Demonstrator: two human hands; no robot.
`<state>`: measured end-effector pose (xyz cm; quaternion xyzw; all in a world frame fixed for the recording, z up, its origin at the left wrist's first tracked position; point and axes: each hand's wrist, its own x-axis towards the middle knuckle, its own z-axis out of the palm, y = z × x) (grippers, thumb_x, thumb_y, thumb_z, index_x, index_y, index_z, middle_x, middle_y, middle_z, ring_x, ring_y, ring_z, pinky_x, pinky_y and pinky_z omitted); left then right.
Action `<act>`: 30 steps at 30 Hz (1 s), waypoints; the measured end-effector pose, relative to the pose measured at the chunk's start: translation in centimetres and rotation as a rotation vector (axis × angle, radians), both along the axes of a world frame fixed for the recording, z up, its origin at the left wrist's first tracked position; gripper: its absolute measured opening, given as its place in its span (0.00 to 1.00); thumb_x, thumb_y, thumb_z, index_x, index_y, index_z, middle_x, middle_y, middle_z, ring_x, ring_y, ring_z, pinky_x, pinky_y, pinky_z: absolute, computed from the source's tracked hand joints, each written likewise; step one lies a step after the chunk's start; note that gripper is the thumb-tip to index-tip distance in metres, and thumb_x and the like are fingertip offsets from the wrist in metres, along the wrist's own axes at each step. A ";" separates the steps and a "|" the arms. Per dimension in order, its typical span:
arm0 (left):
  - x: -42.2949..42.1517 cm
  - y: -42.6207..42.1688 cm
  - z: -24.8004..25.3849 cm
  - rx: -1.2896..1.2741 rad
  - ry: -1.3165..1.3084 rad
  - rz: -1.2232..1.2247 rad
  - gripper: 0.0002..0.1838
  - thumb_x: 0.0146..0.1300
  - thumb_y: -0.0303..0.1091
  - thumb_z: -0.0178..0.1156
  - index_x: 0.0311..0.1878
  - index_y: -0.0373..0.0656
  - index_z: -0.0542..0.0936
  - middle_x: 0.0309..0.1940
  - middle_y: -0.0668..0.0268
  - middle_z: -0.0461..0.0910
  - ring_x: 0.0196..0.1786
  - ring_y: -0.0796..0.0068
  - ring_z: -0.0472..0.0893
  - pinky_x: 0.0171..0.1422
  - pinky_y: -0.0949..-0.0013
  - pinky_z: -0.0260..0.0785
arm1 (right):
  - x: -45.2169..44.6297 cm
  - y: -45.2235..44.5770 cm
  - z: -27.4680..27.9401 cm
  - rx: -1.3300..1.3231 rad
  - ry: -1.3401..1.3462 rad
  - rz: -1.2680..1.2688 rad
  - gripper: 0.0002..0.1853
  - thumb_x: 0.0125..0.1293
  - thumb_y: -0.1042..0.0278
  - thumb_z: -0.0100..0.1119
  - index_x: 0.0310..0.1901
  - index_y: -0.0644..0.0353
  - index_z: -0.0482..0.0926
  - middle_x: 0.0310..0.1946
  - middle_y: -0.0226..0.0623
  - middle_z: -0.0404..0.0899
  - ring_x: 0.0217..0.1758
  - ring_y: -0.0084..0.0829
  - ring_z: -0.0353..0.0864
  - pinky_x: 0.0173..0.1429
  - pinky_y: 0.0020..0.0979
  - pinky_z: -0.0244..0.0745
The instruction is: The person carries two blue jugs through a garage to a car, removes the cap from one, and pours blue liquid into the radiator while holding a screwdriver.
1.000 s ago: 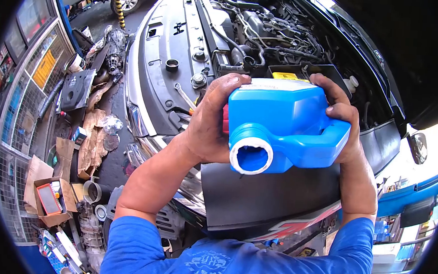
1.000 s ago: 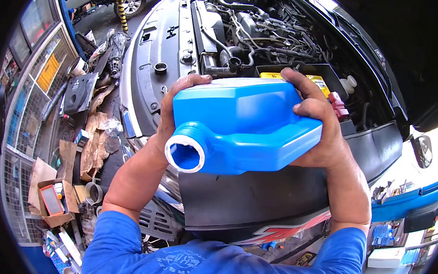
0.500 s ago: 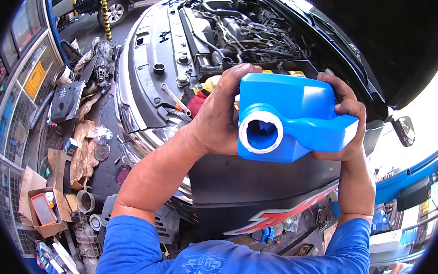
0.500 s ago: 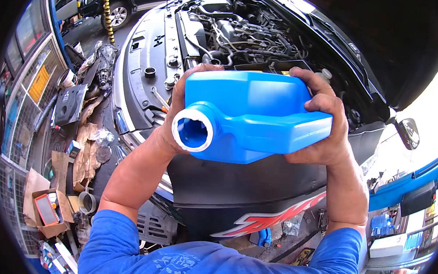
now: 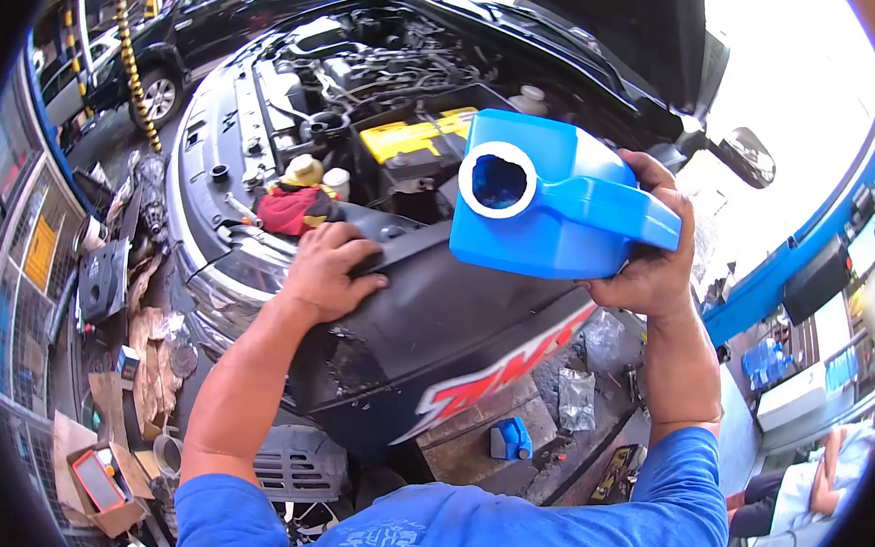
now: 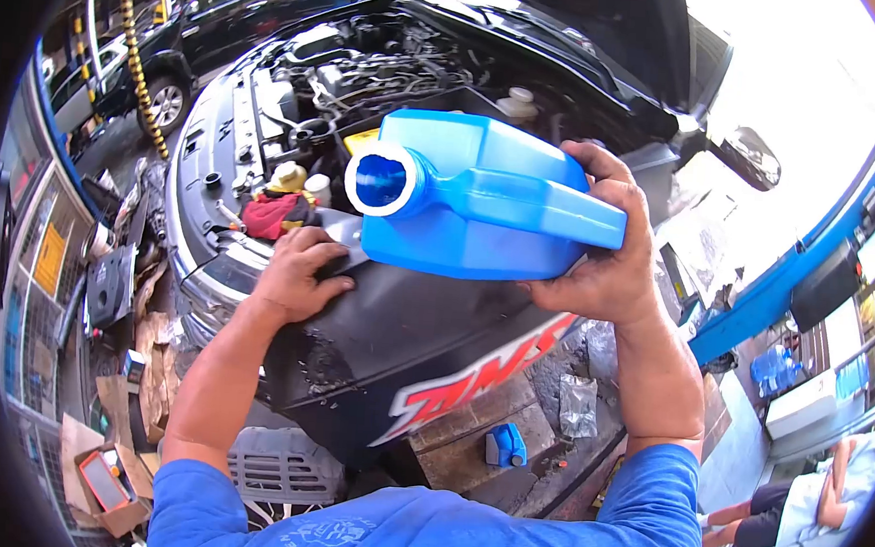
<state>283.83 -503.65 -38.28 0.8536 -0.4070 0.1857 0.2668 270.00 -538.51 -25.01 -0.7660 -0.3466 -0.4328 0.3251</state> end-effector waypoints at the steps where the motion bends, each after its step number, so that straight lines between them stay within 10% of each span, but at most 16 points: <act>1: -0.2 -0.1 0.1 0.025 -0.006 0.026 0.21 0.56 0.47 0.74 0.50 0.47 0.87 0.50 0.62 0.81 0.58 0.57 0.77 0.66 0.54 0.66 | -1.4 -1.3 -0.2 0.031 -0.001 0.017 0.45 0.33 0.68 0.87 0.54 0.52 0.67 0.64 0.61 0.70 0.69 0.50 0.73 0.67 0.48 0.73; 6: -0.9 -1.5 0.6 0.149 -0.127 0.228 0.15 0.62 0.40 0.70 0.47 0.40 0.86 0.36 0.56 0.85 0.45 0.50 0.82 0.55 0.52 0.71 | -10.5 -7.7 -1.2 -0.120 0.072 -0.244 0.43 0.34 0.67 0.85 0.53 0.52 0.66 0.64 0.62 0.70 0.69 0.55 0.73 0.68 0.51 0.72; 8: -2.2 -3.7 4.5 0.109 0.323 0.515 0.18 0.68 0.44 0.64 0.50 0.39 0.86 0.46 0.53 0.86 0.54 0.48 0.82 0.63 0.48 0.69 | -13.9 -10.0 -2.2 -0.152 0.118 -0.303 0.42 0.37 0.65 0.83 0.54 0.50 0.63 0.65 0.62 0.69 0.70 0.57 0.73 0.69 0.53 0.73; 18: 12.8 -6.4 3.1 0.413 0.232 0.809 0.29 0.72 0.57 0.55 0.60 0.42 0.82 0.60 0.45 0.81 0.67 0.45 0.77 0.72 0.53 0.67 | -27.9 -16.9 -7.9 -0.060 0.091 -0.472 0.44 0.40 0.47 0.89 0.50 0.56 0.66 0.61 0.52 0.67 0.65 0.62 0.75 0.68 0.59 0.72; 22: 24.0 -1.8 1.5 0.357 0.155 0.820 0.31 0.70 0.59 0.55 0.58 0.40 0.84 0.63 0.45 0.79 0.69 0.46 0.75 0.73 0.53 0.65 | -31.6 -17.3 -9.4 0.025 0.098 -0.626 0.23 0.59 0.66 0.74 0.46 0.54 0.66 0.51 0.42 0.69 0.65 0.61 0.76 0.65 0.58 0.77; 30: 38.1 6.2 -1.8 0.713 0.012 0.817 0.33 0.74 0.55 0.41 0.53 0.35 0.85 0.56 0.41 0.81 0.66 0.42 0.77 0.70 0.47 0.65 | -35.2 -16.7 -10.4 -0.036 0.070 -0.791 0.25 0.59 0.64 0.77 0.46 0.56 0.65 0.47 0.43 0.67 0.63 0.62 0.77 0.64 0.56 0.77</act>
